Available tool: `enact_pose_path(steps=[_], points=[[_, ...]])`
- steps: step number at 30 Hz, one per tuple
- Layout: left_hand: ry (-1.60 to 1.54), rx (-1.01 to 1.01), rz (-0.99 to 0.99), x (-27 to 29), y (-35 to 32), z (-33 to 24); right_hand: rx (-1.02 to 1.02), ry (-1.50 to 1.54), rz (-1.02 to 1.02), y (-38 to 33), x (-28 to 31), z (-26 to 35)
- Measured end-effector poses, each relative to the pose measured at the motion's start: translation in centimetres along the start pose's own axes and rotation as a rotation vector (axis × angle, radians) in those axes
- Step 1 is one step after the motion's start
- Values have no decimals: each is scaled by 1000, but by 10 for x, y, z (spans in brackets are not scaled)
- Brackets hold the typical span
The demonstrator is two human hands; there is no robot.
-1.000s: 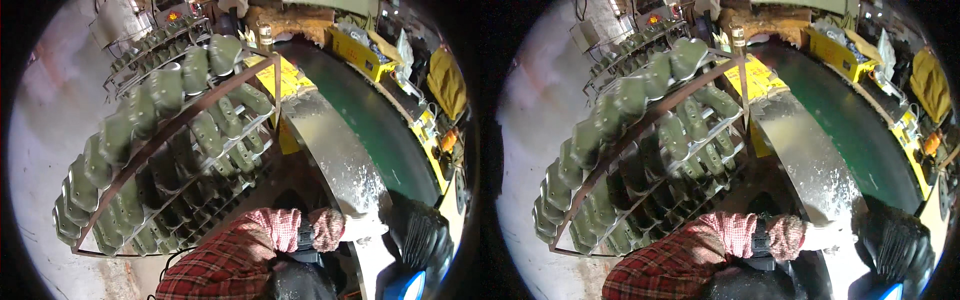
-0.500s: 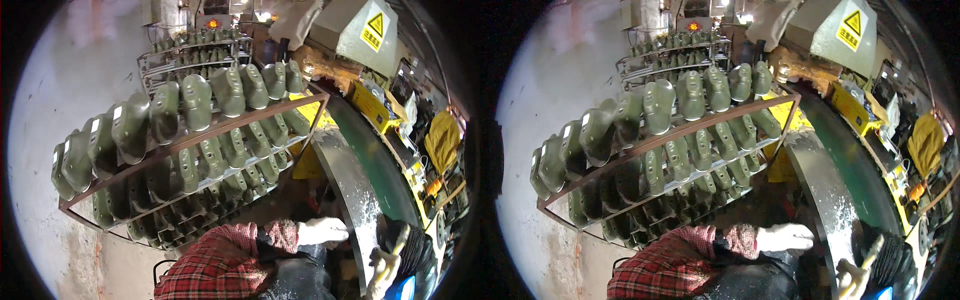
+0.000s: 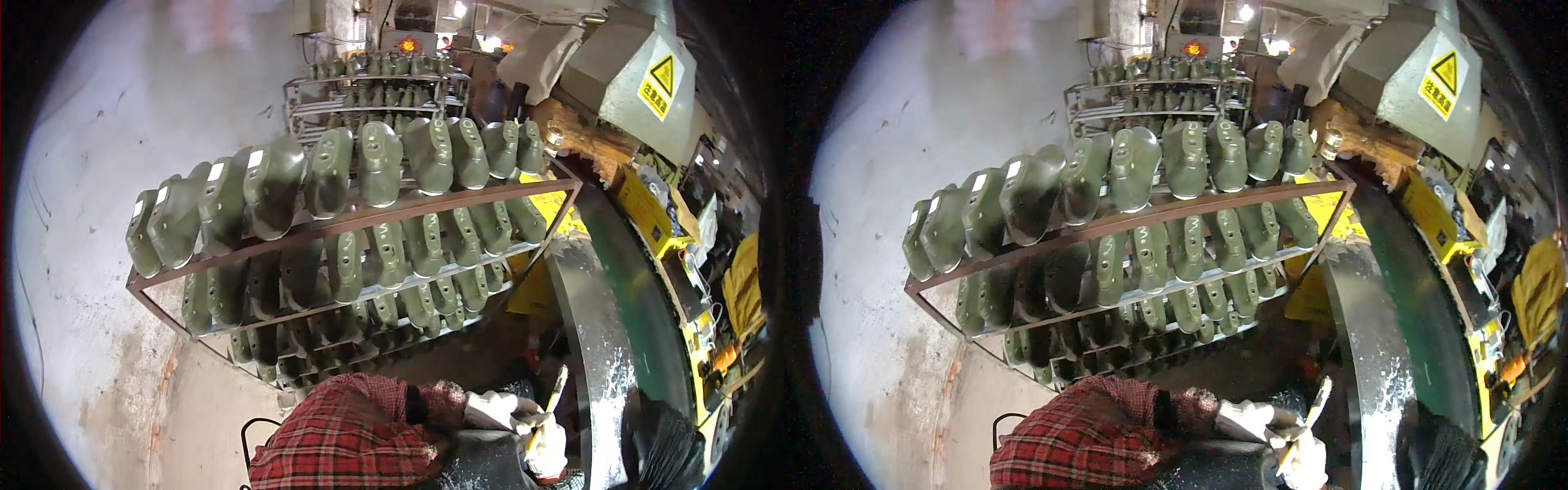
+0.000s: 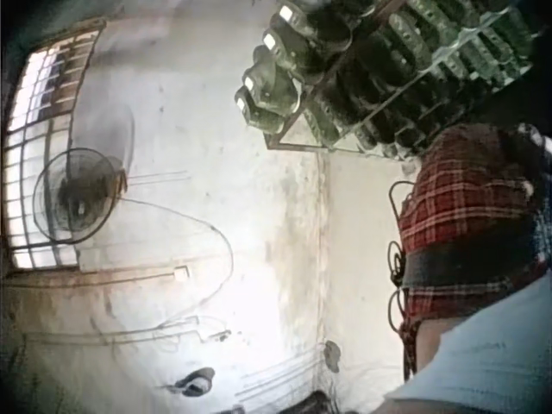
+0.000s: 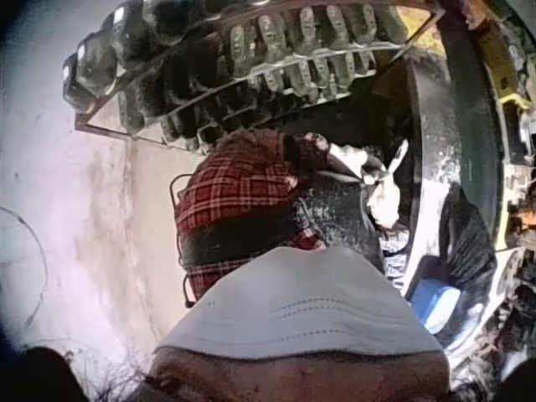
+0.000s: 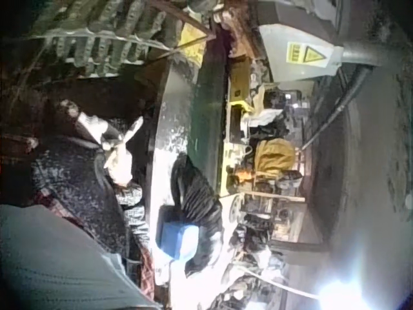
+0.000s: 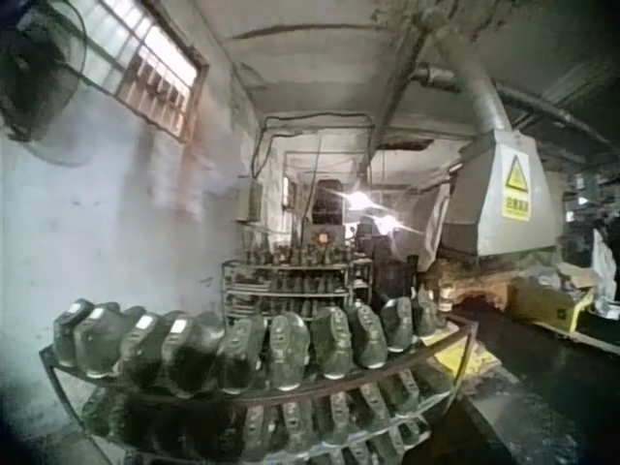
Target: The person picks up a shoe last from a rack, applies a substance to its bottom with a brush, and then brushes the interior of a boot upper. This process is repeated for several more shoe lasts and boot uppers, which are then placed onto a conveyor belt.
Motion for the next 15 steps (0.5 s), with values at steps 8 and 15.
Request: enact_pose_path(steps=[8, 15], points=[[362, -103, -59, -3, 4, -4, 82, 31, 49, -1, 1, -1], [618, 110, -24, -18, 22, -12, -70, 103, 13, -21, 10, -22]])
Point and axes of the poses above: each hand's wrist, its own y-axis towards the middle knuckle, its own x-axis out of the back of the hand, z = x × y, the point moved 2 cm from there along y, towards the middle knuckle, and after that the axes turned 8 degrees about -y, right-handed, at the moved point
